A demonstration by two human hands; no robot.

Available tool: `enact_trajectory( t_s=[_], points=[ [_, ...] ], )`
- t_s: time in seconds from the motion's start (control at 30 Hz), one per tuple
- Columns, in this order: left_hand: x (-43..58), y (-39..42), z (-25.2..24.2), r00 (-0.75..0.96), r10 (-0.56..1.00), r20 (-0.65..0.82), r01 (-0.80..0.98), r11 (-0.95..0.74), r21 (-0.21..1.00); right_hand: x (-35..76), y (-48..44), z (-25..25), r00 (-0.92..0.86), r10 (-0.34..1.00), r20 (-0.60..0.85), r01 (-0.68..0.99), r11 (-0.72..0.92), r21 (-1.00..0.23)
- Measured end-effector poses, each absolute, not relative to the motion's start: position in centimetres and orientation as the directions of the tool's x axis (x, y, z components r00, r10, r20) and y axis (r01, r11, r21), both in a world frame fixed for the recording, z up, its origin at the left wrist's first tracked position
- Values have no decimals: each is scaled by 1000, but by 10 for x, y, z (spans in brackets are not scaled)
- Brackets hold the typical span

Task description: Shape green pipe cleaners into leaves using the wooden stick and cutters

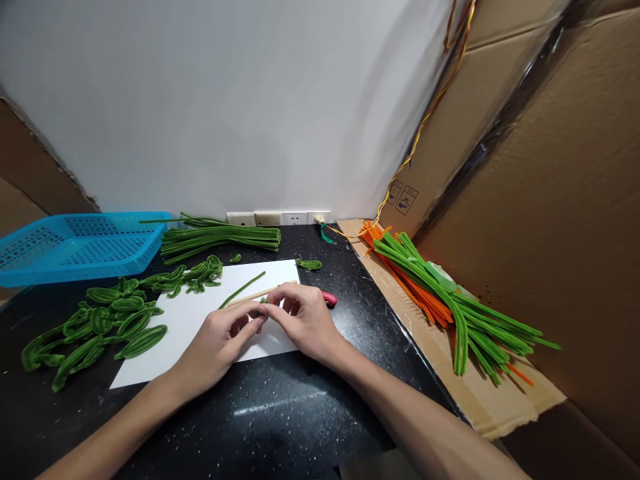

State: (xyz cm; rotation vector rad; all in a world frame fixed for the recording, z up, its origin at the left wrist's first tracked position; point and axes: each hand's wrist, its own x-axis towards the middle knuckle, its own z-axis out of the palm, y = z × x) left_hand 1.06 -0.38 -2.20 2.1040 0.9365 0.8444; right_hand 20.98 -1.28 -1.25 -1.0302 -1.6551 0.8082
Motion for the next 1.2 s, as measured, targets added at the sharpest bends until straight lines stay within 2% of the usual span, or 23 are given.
enact_trajectory(
  t_s=[0.17, 0.6, 0.83, 0.9, 1.03, 1.2],
  points=[
    [11, -5, -22, 551, 773, 313, 323, -543, 775, 210, -14, -12, -151, 906, 395, 269, 422, -866],
    [12, -3, -24, 581, 740, 340, 370, -612, 699, 211, -15, -9, -155, 898, 412, 299, 440, -847],
    [12, -2, -22, 594, 726, 347, 348, -620, 703, 211, -14, -9, -155, 905, 397, 286, 426, -859],
    [13, -3, -21, 592, 733, 336, 351, -610, 711, 211, -13, -9, -155, 919, 363, 240, 391, -888],
    [13, -4, -19, 591, 741, 321, 329, -584, 742, 212, -12, -11, -185, 959, 216, 40, 227, -973],
    [13, -4, -15, 594, 735, 328, 304, -582, 754, 213, -10, -14, -229, 953, 199, -42, 195, -980]
  ],
)
